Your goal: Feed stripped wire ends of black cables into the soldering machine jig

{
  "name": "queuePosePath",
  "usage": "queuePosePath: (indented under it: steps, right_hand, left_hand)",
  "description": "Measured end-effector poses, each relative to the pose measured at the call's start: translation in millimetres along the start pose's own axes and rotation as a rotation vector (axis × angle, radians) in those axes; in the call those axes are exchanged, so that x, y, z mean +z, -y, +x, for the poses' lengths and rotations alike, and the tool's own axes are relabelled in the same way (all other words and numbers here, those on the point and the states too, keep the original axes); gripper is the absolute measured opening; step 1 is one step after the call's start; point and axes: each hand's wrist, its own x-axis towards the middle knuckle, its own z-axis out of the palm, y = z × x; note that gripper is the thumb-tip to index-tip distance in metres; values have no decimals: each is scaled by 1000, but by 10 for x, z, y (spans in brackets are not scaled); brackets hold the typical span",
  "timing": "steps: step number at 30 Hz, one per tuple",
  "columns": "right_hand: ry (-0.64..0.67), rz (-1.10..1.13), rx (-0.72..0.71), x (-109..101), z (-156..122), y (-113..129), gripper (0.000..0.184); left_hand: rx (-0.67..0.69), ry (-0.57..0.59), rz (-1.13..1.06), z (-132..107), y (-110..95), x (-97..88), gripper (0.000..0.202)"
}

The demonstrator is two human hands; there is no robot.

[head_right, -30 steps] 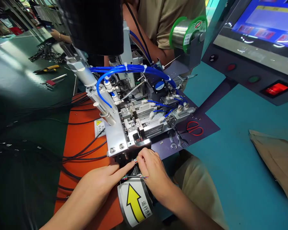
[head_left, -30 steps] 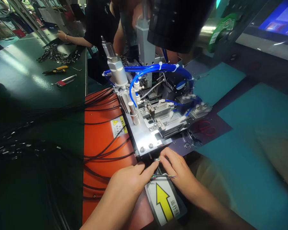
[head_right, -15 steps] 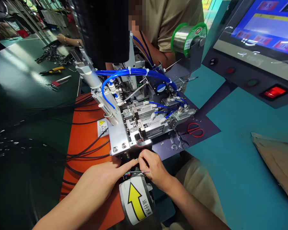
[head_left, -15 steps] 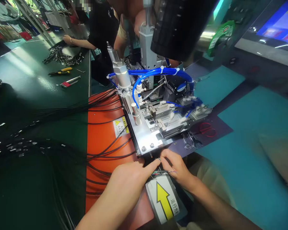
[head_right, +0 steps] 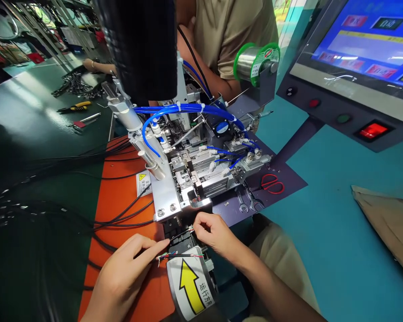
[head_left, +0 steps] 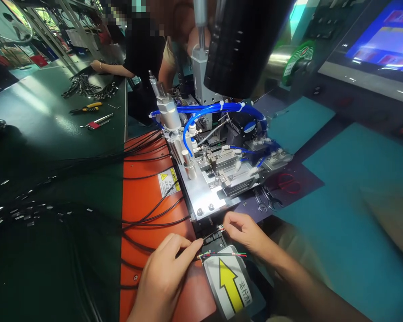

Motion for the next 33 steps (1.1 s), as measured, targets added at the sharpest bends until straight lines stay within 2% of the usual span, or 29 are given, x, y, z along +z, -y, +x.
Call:
queuePosePath:
  steps: [3,10,14,17,20,25,29,33]
  right_hand:
    - [-21,9,23,9,-6,16,16]
    - [-46,3,88,19,18,22,14]
    - [-62,-15,91,3,6,18,25]
    - [-137,-47,86,-33,-83,67,31]
    - [-212,-137,11,-55,-236,194,32]
    - [-99,-313,-183,7,-440,414,22]
    - [-91,-344,-178,64,-454,418,23]
    - [-118,-367,-187,79,-409,370,23]
  left_hand:
    - [27,-26,38,-9,7,-13,27]
    - [18,4,79,80,-45,-63,23]
    - [42,-26,81,94,-52,-71,25]
    - [35,-53,130,88,-55,-56,27]
    - [-13,-99,274,92,-62,-34,31]
    - [-49,-106,308,92,-70,-20,33]
    - [5,-132,226,89,-89,-32,31]
    - [142,-63,111,140,-172,-27,30]
